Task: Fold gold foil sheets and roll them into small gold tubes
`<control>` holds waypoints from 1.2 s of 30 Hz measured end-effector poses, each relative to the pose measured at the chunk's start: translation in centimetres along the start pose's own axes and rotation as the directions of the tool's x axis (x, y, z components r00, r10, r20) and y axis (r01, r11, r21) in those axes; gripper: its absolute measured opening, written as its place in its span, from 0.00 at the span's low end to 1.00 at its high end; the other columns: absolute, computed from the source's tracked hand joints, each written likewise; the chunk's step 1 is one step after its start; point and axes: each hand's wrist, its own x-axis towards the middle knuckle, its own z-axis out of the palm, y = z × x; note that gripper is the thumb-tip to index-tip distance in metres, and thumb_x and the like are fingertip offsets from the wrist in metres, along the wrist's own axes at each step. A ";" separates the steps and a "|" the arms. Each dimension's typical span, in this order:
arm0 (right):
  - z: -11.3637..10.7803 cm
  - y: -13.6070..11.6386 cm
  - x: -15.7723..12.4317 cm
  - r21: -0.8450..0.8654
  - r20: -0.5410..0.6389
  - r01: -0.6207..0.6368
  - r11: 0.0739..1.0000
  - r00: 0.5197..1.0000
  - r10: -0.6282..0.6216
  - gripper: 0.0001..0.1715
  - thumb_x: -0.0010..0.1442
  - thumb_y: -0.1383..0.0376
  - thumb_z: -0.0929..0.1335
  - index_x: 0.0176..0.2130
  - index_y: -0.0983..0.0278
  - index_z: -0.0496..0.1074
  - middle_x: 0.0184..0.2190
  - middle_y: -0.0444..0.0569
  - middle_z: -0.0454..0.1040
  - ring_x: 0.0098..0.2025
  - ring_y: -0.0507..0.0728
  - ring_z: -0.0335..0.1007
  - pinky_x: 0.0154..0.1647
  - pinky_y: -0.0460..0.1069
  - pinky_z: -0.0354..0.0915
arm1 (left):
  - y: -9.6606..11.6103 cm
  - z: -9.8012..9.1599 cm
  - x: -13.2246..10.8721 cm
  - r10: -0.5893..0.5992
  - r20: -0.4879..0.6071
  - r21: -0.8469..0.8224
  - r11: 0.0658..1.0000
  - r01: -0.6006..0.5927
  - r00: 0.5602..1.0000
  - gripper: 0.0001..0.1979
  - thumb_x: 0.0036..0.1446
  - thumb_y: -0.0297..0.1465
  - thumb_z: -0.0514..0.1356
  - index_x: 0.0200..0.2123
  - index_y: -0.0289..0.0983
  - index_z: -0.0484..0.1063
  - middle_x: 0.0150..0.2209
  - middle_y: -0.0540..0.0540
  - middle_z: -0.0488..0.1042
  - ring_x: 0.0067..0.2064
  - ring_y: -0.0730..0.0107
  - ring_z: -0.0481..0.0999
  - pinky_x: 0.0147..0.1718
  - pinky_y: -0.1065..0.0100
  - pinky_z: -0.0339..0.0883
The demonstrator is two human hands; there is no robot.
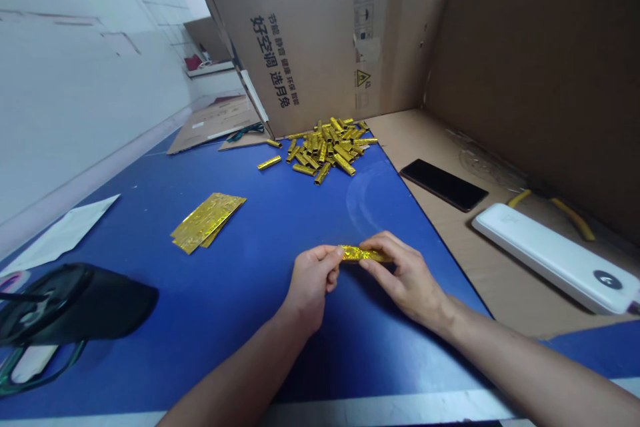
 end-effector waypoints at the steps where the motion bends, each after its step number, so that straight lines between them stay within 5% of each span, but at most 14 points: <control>1: 0.0 0.0 0.1 0.006 0.002 -0.011 1.000 1.000 0.011 0.07 0.56 0.67 0.63 0.37 0.63 0.67 0.31 0.47 0.69 0.34 0.52 0.66 0.35 0.47 0.63 | 0.0 0.0 0.0 -0.001 0.001 -0.006 1.000 0.001 1.000 0.11 0.42 0.35 0.61 0.22 0.32 0.65 0.15 0.55 0.57 0.16 0.84 0.52 0.14 0.77 0.44; 8: -0.2 0.3 0.3 0.098 0.007 -0.146 0.984 0.989 0.146 0.08 0.56 0.65 0.62 0.34 0.63 0.69 0.26 0.45 0.69 0.27 0.51 0.66 0.29 0.46 0.62 | 0.3 -0.2 0.2 -0.068 0.079 -0.108 0.991 0.077 0.995 0.05 0.41 0.28 0.57 0.23 0.31 0.66 0.16 0.53 0.60 0.16 0.83 0.55 0.14 0.76 0.44; 13: -0.5 0.2 0.6 0.244 0.039 -0.301 0.922 0.953 0.301 0.09 0.55 0.63 0.63 0.32 0.65 0.70 0.20 0.42 0.69 0.22 0.50 0.65 0.25 0.45 0.60 | 1.1 -1.0 0.6 -0.113 0.213 0.038 0.993 0.108 0.970 0.05 0.40 0.28 0.57 0.23 0.32 0.65 0.15 0.53 0.62 0.14 0.83 0.56 0.13 0.77 0.45; 24: -0.6 0.0 1.0 0.442 0.142 -0.454 0.774 0.887 0.439 0.12 0.51 0.59 0.66 0.29 0.67 0.70 0.16 0.41 0.68 0.19 0.49 0.62 0.22 0.45 0.58 | 0.9 -1.1 0.7 0.200 0.241 0.272 0.925 -0.264 0.950 0.13 0.40 0.24 0.58 0.34 0.35 0.69 0.21 0.55 0.62 0.19 0.83 0.58 0.18 0.78 0.51; 29: -0.6 -0.2 1.1 0.465 0.233 -0.485 0.741 0.874 0.426 0.12 0.50 0.59 0.66 0.27 0.67 0.70 0.15 0.41 0.67 0.18 0.48 0.61 0.22 0.45 0.58 | 0.7 -0.9 0.5 0.325 0.248 0.273 0.881 -0.388 0.913 0.08 0.41 0.26 0.59 0.28 0.36 0.75 0.26 0.50 0.64 0.25 0.78 0.63 0.23 0.74 0.57; 36: -0.5 -0.2 1.0 0.483 0.222 -0.462 0.744 0.886 0.406 0.11 0.50 0.60 0.66 0.27 0.67 0.70 0.18 0.43 0.69 0.19 0.49 0.62 0.23 0.45 0.60 | 0.2 -0.5 0.5 0.220 0.221 0.207 0.942 -0.266 0.950 0.07 0.42 0.26 0.57 0.28 0.34 0.72 0.23 0.49 0.68 0.21 0.78 0.65 0.20 0.75 0.58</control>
